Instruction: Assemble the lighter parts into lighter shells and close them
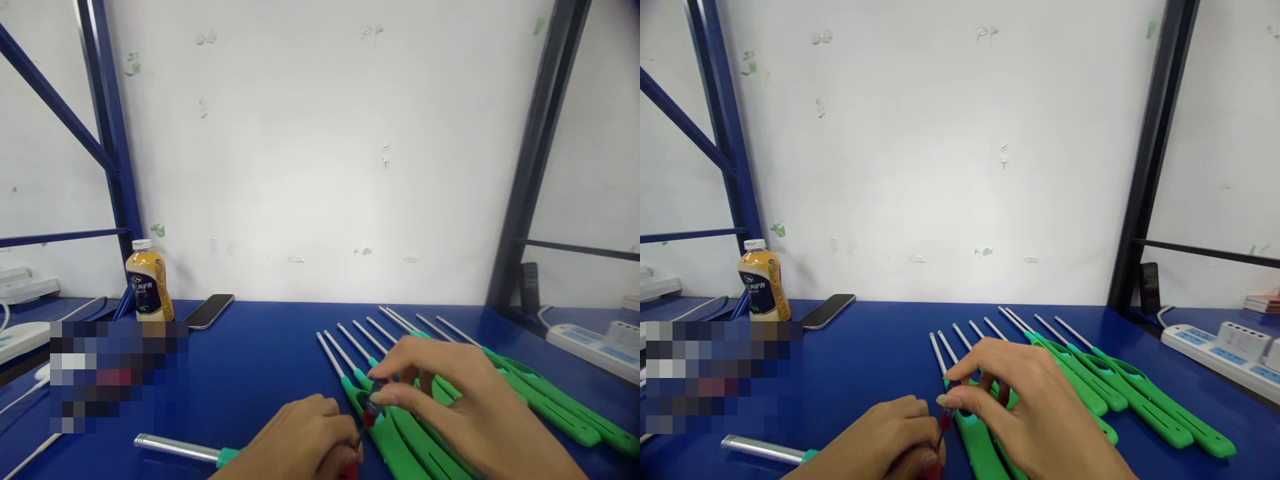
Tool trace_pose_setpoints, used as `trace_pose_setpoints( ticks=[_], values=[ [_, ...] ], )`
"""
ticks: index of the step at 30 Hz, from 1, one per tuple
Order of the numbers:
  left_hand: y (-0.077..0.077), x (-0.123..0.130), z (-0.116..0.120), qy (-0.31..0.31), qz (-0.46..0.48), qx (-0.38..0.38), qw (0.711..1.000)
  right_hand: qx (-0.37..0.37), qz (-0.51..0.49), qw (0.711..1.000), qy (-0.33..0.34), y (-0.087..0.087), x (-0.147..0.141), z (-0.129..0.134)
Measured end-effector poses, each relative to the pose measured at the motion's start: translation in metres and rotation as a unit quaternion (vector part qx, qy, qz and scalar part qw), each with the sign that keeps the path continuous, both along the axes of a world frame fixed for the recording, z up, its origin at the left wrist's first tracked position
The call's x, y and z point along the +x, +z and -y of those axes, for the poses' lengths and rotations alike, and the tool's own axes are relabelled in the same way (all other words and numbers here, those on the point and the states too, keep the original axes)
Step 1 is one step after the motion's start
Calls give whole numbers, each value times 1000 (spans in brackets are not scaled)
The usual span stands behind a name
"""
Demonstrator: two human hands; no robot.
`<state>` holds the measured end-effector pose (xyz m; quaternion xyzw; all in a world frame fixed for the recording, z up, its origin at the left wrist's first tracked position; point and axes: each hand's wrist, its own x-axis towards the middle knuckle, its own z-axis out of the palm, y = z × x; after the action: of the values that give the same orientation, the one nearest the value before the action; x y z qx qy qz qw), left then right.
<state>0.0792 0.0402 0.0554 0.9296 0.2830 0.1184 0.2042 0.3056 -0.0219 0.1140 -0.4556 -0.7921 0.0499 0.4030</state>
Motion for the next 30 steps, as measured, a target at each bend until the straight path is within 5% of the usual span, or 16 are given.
trace_pose_setpoints(
  ticks=[4, 10, 16, 22, 30],
  values=[
    [0, 0, 2, 6, -2, 5, 1000, -30, 8, 999, -41, -1, -5, -2],
    [6, -3, 8, -16, 20, -1, 1000, -30, 12, 999, 7, -2, 1, 4],
    [9, -4, 9, -20, 18, 11, 1000, -29, 5, 999, -32, 2, -10, 3],
    [14, -3, 10, -28, 17, -3, 999, -29, 6, 999, 26, 5, -8, 6],
    [21, -25, 13, 36, -53, -8, 998, -7, 6, 1000, -19, 1, -17, 1]
  ],
)
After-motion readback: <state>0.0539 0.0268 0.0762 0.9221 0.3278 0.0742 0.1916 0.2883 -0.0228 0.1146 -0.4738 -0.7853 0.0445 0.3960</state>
